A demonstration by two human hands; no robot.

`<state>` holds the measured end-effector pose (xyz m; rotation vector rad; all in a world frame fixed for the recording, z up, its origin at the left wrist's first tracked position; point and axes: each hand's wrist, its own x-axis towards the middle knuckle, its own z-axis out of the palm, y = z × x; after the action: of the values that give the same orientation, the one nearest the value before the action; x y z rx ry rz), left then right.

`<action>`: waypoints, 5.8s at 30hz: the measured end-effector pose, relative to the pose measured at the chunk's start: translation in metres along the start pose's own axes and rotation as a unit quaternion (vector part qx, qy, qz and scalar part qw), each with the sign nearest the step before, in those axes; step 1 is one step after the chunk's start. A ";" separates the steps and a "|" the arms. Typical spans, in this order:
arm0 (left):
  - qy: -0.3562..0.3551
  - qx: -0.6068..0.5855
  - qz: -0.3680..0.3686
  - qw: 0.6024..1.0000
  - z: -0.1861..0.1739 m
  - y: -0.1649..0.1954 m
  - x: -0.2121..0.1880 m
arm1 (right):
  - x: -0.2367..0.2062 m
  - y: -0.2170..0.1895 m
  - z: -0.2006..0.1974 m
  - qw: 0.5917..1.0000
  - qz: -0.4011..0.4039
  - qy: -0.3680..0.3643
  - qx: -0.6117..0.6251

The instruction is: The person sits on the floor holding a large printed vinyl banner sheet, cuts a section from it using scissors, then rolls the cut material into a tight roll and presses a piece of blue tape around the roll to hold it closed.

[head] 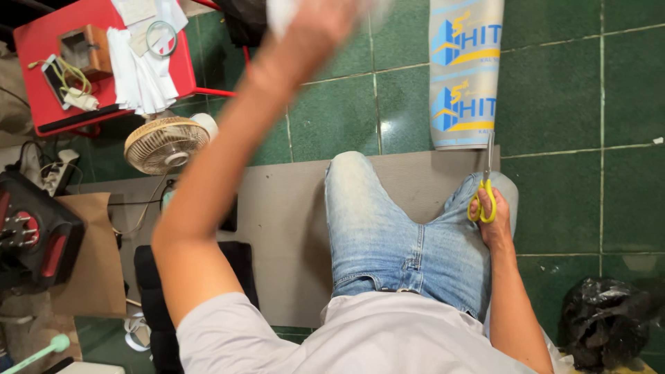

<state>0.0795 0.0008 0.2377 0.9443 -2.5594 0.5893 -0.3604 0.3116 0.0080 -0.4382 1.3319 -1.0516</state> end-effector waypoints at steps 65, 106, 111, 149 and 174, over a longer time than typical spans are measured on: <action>-0.077 -0.517 -0.531 0.667 0.179 0.284 -0.036 | 0.122 -0.066 -0.018 0.769 -0.147 0.324 -0.531; -0.076 -0.432 -0.507 0.742 0.250 0.285 0.132 | 0.269 -0.127 0.069 0.990 0.009 -0.006 -0.140; -0.174 -0.434 -0.546 0.695 0.259 0.263 0.187 | 0.262 -0.133 0.075 0.990 -0.047 0.012 -0.132; -0.061 -0.794 -0.593 0.116 0.343 0.188 0.066 | 0.274 -0.056 0.058 0.923 -0.049 0.154 -0.350; -0.078 -0.717 -0.622 0.305 0.337 0.144 0.025 | 0.269 -0.068 0.027 0.983 -0.047 0.112 -0.137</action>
<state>-0.0955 -0.0787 -0.0759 1.4360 -0.5972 -1.8591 -0.3895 0.0507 -0.0857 -0.6068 1.6817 -1.0204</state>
